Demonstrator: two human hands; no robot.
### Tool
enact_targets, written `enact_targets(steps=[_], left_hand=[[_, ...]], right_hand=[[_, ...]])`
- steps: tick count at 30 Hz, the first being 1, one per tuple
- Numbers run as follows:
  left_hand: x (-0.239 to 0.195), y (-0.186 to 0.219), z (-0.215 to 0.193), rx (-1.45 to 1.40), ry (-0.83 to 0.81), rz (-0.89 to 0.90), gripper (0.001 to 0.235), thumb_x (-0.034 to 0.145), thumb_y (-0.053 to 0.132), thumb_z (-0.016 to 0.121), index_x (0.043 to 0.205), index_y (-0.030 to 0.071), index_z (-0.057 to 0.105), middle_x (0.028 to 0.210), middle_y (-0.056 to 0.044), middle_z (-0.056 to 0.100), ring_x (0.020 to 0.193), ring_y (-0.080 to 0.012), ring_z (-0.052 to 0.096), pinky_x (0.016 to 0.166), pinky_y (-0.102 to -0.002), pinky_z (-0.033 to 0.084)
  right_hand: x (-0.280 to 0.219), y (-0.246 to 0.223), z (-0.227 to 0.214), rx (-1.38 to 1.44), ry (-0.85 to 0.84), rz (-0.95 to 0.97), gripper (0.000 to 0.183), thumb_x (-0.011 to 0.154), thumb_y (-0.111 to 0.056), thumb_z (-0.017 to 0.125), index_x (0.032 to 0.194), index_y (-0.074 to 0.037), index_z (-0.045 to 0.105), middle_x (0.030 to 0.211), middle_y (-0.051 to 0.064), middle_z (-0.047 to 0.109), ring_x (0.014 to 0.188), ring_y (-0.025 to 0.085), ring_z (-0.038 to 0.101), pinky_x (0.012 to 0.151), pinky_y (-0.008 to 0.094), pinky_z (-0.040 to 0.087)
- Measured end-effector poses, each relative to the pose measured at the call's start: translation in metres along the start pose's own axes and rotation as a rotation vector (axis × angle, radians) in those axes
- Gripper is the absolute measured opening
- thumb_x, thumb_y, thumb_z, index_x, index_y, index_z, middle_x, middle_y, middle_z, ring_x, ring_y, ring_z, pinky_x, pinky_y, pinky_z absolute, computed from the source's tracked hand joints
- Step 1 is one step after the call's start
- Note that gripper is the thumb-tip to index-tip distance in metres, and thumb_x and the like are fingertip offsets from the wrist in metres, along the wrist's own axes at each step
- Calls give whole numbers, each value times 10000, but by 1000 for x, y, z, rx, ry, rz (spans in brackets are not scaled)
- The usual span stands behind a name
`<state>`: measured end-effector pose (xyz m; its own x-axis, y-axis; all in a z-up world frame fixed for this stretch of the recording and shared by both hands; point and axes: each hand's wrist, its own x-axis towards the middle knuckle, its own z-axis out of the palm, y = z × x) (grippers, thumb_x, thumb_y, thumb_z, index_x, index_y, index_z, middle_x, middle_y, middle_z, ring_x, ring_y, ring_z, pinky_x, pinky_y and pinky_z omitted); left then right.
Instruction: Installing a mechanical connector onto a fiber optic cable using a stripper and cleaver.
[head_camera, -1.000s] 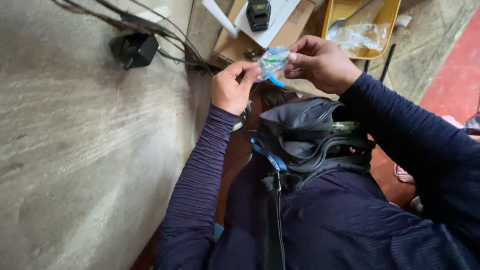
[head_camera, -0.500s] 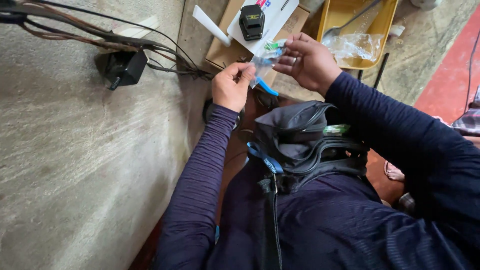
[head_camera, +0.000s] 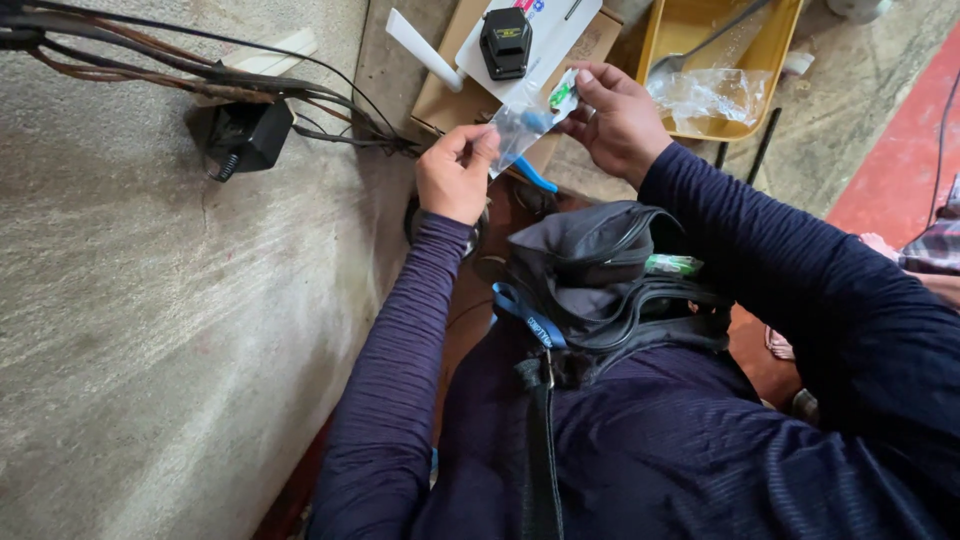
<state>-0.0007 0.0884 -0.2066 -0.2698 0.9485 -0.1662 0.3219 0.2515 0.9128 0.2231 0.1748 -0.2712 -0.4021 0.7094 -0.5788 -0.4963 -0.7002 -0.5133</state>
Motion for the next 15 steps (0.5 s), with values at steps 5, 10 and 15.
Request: enact_targets(steps=[5, 10, 15], left_hand=[[-1, -16, 2, -127, -39, -44, 213, 977, 208, 744, 1068, 16, 755, 834, -23, 768, 756, -67, 718, 689, -236, 559], [-2, -26, 5, -302, -97, -62, 216, 991, 184, 724, 1107, 2, 742, 884, -16, 760, 806, -69, 718, 742, -234, 566], [5, -31, 5, -181, 7, -85, 194, 989, 160, 742, 1095, -1, 749, 845, -27, 757, 747, -68, 677, 697, -237, 546]], right_hand=[[-2, -3, -1, -120, 22, -122, 201, 1091, -190, 588, 1252, -72, 618, 1056, 27, 681, 908, 136, 662, 822, 317, 589], [-9, -15, 10, -283, -10, -345, 200, 1129, -149, 591, 1285, -26, 618, 1055, 36, 683, 852, 108, 631, 766, 269, 551], [10, -21, -1, -402, 148, -378, 209, 1112, -145, 613, 1264, -3, 641, 1032, 50, 718, 826, 106, 679, 739, 257, 593]])
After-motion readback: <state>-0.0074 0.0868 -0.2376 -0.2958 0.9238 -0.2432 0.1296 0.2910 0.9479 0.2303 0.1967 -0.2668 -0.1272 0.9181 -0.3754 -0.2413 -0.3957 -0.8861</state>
